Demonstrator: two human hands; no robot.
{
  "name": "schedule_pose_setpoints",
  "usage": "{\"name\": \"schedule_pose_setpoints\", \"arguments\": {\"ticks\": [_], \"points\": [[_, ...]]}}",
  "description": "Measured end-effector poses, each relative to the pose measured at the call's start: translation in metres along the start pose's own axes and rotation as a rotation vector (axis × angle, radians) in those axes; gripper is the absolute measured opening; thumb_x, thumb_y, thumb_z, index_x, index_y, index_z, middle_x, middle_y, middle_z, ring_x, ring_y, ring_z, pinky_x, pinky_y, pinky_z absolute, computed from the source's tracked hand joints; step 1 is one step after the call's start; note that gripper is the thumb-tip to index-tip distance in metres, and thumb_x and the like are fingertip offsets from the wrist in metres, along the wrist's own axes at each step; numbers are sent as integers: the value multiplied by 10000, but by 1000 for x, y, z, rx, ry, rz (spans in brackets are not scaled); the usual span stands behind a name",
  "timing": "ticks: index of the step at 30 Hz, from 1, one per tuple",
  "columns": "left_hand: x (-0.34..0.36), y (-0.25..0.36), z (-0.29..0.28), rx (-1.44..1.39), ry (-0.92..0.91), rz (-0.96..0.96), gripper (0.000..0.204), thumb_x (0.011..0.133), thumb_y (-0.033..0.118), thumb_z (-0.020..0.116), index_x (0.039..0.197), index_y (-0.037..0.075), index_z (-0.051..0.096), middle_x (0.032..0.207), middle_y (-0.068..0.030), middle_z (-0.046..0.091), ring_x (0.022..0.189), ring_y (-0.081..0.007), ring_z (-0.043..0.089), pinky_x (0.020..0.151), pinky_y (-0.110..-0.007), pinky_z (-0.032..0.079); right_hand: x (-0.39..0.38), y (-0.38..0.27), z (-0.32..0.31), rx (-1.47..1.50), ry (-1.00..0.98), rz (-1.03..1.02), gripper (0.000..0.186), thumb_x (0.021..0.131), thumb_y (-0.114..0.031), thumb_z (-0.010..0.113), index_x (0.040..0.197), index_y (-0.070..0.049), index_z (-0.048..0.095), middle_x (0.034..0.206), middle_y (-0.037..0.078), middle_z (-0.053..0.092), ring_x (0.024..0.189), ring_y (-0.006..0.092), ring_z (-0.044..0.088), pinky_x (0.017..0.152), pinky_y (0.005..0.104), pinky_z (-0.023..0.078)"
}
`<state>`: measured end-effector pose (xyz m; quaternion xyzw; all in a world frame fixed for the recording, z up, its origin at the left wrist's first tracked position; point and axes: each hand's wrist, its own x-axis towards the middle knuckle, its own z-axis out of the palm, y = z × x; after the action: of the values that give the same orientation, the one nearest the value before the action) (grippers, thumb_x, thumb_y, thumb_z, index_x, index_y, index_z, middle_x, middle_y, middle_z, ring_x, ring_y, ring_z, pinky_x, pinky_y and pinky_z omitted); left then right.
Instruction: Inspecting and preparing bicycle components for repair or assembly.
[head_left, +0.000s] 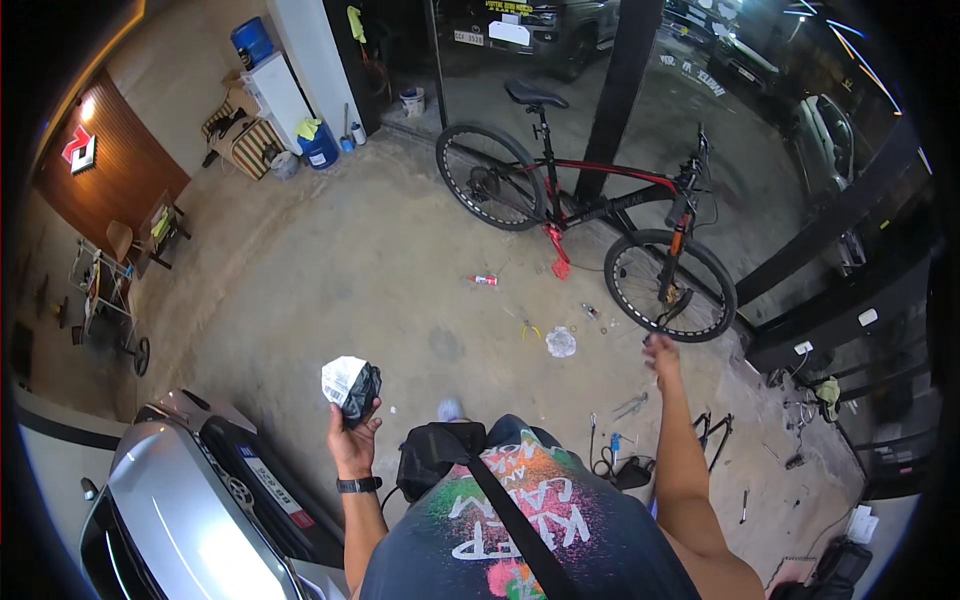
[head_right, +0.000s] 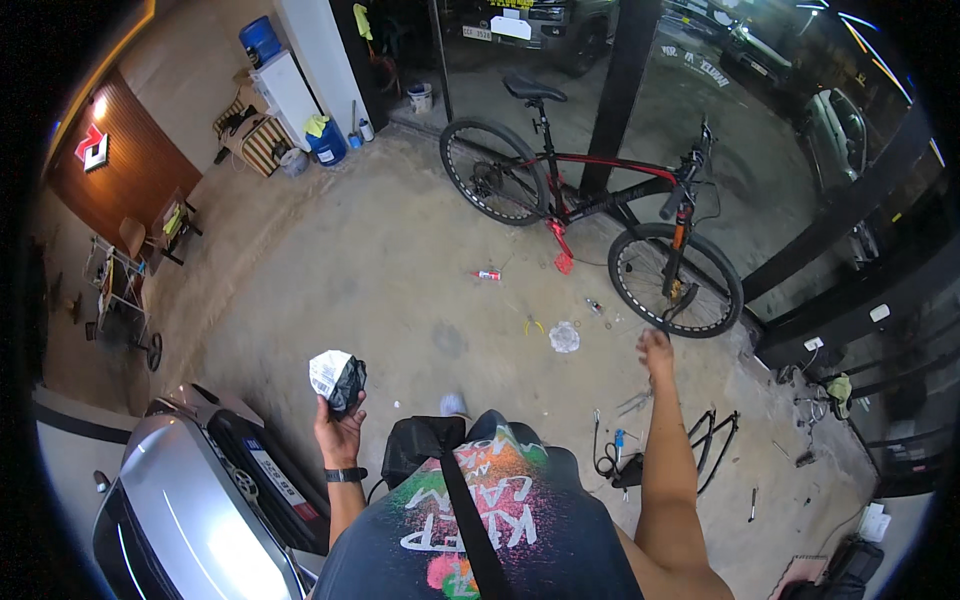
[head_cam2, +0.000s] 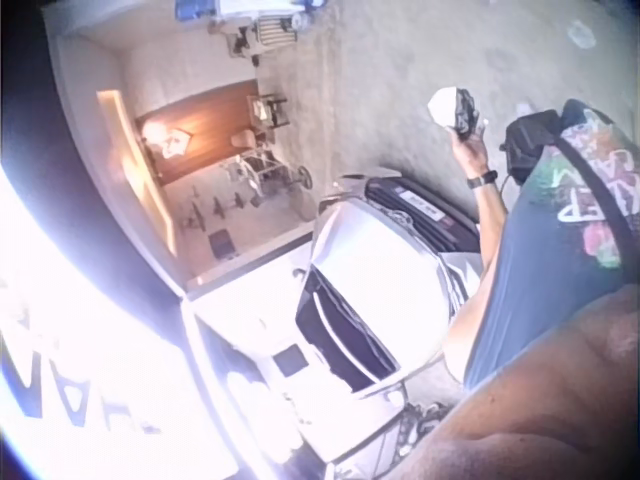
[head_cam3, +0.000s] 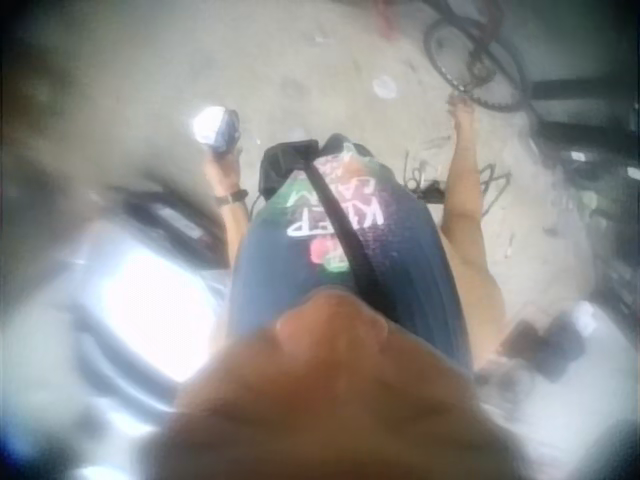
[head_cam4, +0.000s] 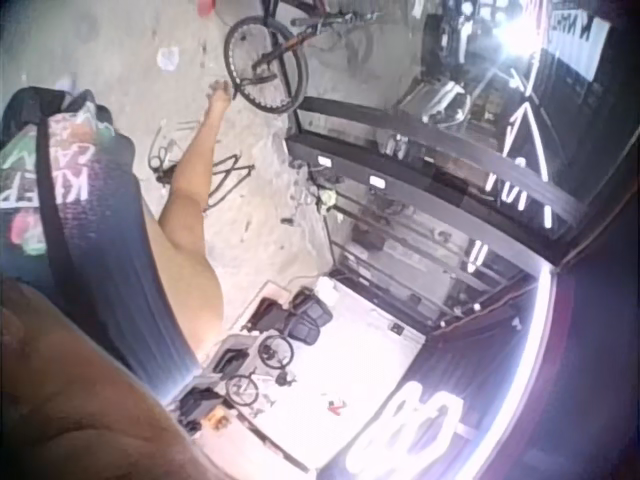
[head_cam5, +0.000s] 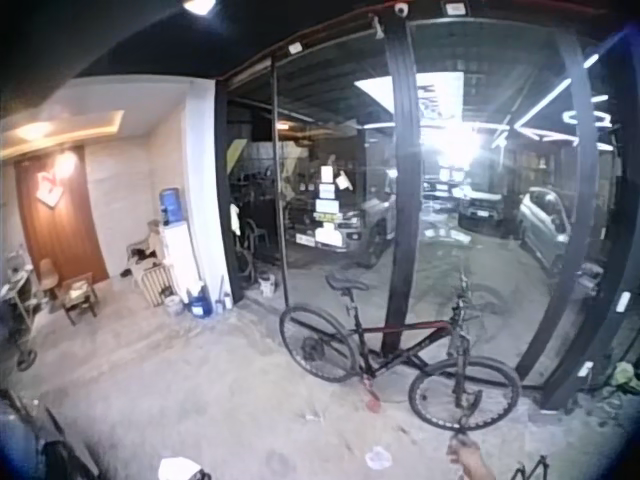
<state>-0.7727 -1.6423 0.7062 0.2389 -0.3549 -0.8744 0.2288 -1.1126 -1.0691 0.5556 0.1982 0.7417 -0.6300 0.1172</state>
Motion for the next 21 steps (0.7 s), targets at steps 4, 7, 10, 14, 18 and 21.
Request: {"name": "schedule_pose_setpoints", "arguments": {"ticks": [4, 7, 10, 14, 18, 21], "points": [[92, -8, -2, -36, -42, -83, 487, 1048, 416, 481, 1389, 71, 521, 1287, -161, 658, 1089, -351, 689, 726, -385, 603, 20, -65, 56, 6, 5, -185, 353, 984, -399, 633, 1198, -119, 639, 985, 8, 688, 876, 145, 660, 738, 316, 516], [175, 3, 27, 152, -99, -135, 437, 1024, 207, 567, 1409, 39, 443, 1294, -164, 642, 1075, -342, 696, 747, -387, 612, 38, 29, 88, -37, 28, 16, 334, 973, -390, 638, 1198, -142, 643, 999, 6, 690, 883, 146, 660, 726, 348, 521], [270, 12, 56, 329, -214, -190, 449, 1018, 199, 585, 1406, 21, 444, 1274, -152, 648, 1065, -328, 699, 752, -376, 610, -19, 182, 104, -643, -176, -295, 260, 853, -193, 656, 1066, -49, 691, 904, 94, 695, 822, 227, 700, 622, 419, 563], [378, 30, 96, 436, -251, -285, 408, 1023, 236, 597, 1353, 14, 503, 1174, -135, 696, 932, -279, 741, 674, -312, 607, -121, 361, 118, -113, -428, 673, 250, 977, -374, 631, 1104, -159, 649, 814, 49, 614, 718, 235, 600, 726, 486, 489], [450, 18, 155, 722, -290, -297, 385, 1031, 303, 587, 1295, 25, 547, 1089, -107, 728, 843, -230, 754, 611, -260, 559, -219, 298, 159, 45, 16, 877, 298, 977, -394, 627, 1169, -166, 627, 886, 57, 627, 782, 243, 612, 748, 498, 487], [493, -19, 186, 789, -356, -354, 360, 1013, 289, 621, 1265, 35, 581, 1049, -93, 739, 823, -213, 756, 589, -249, 552, -237, 252, 173, 174, 205, 867, 338, 978, -409, 624, 1218, -171, 610, 941, 63, 638, 830, 249, 622, 765, 507, 486]]}}
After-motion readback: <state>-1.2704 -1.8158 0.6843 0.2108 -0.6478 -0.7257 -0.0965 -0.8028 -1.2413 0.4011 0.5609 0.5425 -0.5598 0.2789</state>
